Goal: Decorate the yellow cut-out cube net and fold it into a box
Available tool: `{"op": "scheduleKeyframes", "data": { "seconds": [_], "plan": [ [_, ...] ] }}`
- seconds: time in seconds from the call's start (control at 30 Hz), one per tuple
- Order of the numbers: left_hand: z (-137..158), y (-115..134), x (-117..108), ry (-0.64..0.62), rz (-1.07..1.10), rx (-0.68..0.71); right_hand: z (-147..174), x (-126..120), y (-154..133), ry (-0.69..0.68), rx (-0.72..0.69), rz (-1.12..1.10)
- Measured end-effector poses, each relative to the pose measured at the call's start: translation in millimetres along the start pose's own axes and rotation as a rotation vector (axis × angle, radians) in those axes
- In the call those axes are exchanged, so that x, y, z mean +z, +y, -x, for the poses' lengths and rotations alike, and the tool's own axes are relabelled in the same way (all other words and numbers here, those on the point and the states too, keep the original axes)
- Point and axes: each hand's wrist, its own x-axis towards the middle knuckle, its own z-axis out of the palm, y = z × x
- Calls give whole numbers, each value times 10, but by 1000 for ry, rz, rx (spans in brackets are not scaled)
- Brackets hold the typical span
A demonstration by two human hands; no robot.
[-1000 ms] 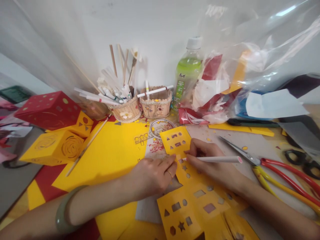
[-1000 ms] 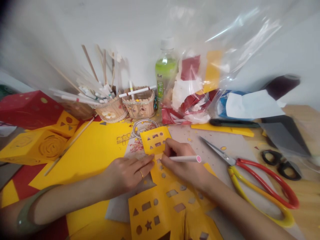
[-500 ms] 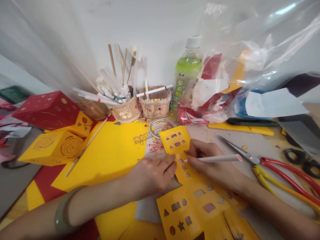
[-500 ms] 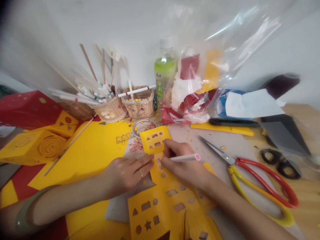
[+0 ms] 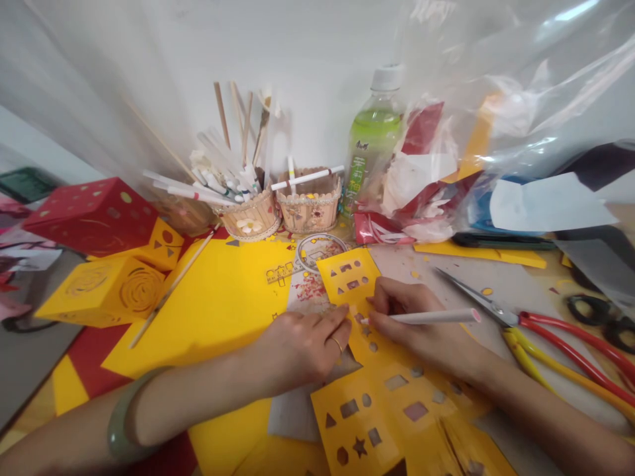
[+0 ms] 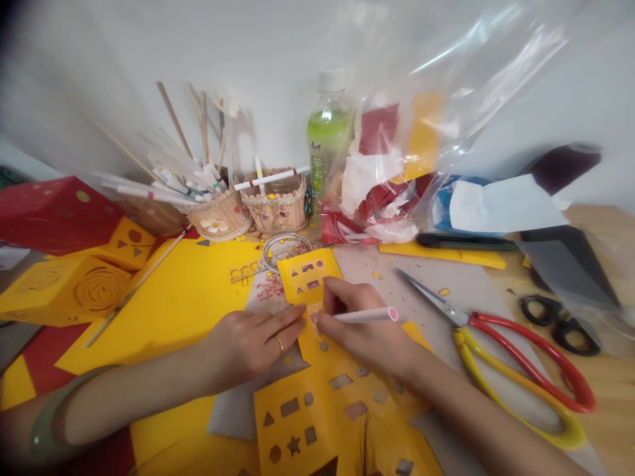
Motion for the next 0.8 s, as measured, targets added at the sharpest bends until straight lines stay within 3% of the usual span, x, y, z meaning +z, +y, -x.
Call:
{"op": "scheduleKeyframes", "data": {
  "seconds": [0.8],
  "plan": [
    [0, 3, 1, -1, 2, -3, -20, -20, 8, 34, 13, 68]
  ]
}}
